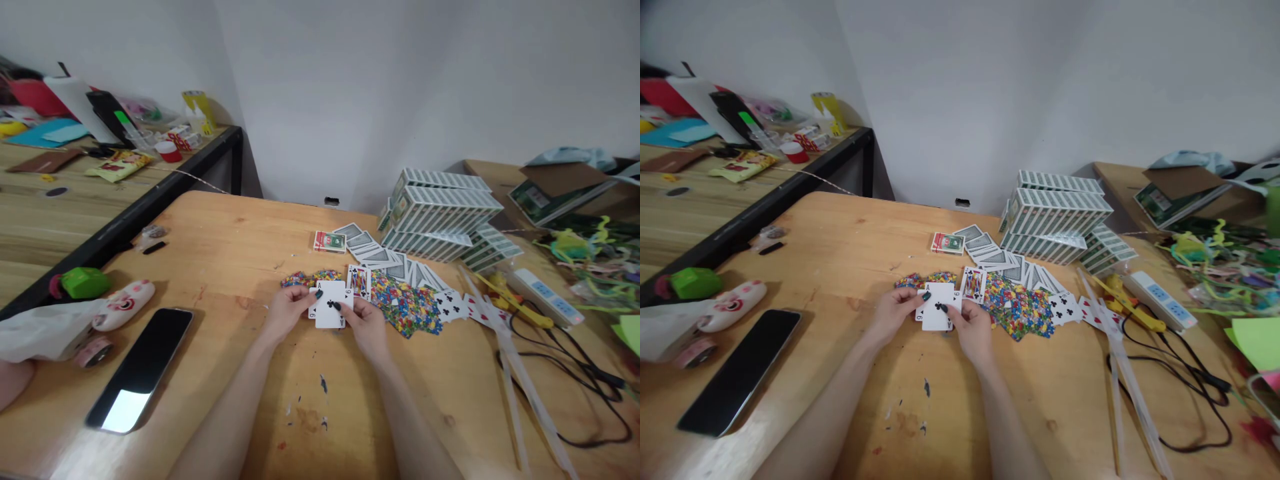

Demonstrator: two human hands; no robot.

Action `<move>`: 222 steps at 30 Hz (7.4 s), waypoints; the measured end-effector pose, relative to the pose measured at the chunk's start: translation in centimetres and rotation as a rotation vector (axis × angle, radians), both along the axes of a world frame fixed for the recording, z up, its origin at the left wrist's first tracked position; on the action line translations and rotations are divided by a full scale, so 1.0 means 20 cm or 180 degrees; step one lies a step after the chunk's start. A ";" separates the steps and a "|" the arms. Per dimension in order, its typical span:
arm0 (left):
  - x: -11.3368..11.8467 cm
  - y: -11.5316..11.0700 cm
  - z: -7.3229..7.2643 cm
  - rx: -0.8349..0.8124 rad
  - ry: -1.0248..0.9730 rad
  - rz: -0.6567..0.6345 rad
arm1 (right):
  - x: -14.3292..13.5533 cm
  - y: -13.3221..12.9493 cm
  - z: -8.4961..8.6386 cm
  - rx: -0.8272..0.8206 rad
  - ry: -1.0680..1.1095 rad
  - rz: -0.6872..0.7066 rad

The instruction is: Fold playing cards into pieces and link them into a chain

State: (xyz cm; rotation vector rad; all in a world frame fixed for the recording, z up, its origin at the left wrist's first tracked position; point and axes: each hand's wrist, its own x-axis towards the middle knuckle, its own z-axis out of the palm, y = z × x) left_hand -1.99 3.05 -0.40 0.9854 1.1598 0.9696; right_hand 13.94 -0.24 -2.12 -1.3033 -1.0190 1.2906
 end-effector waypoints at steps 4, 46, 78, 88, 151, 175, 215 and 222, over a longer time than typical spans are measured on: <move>0.00 0.00 0.01 -0.0027 0.0029 0.0055 | 0.00 0.00 0.00 0.0015 -0.0092 -0.0012; 0.01 -0.05 0.04 -0.0282 -0.0531 -0.0644 | -0.03 -0.05 -0.01 0.0523 -0.0992 -0.0621; 0.10 -0.07 -0.03 0.0113 0.0402 0.0560 | -0.03 -0.04 0.01 0.0258 -0.0117 -0.0074; 0.02 -0.06 0.03 -0.0799 -0.1187 -0.0057 | -0.01 -0.03 0.03 0.0196 0.0052 0.0007; 0.16 -0.15 -0.03 0.0846 0.0591 -0.0138 | 0.01 -0.01 -0.02 0.0299 0.0311 -0.0753; -0.01 -0.08 0.02 0.1516 0.2047 -0.1185 | 0.01 -0.04 0.01 0.0582 -0.0241 -0.0246; 0.08 -0.08 -0.02 0.0842 0.0975 -0.0619 | 0.02 -0.06 0.06 -0.0125 -0.0169 0.0312; 0.08 -0.08 -0.03 0.0772 0.0879 -0.0630 | 0.02 -0.07 0.04 -0.0094 -0.0199 0.0136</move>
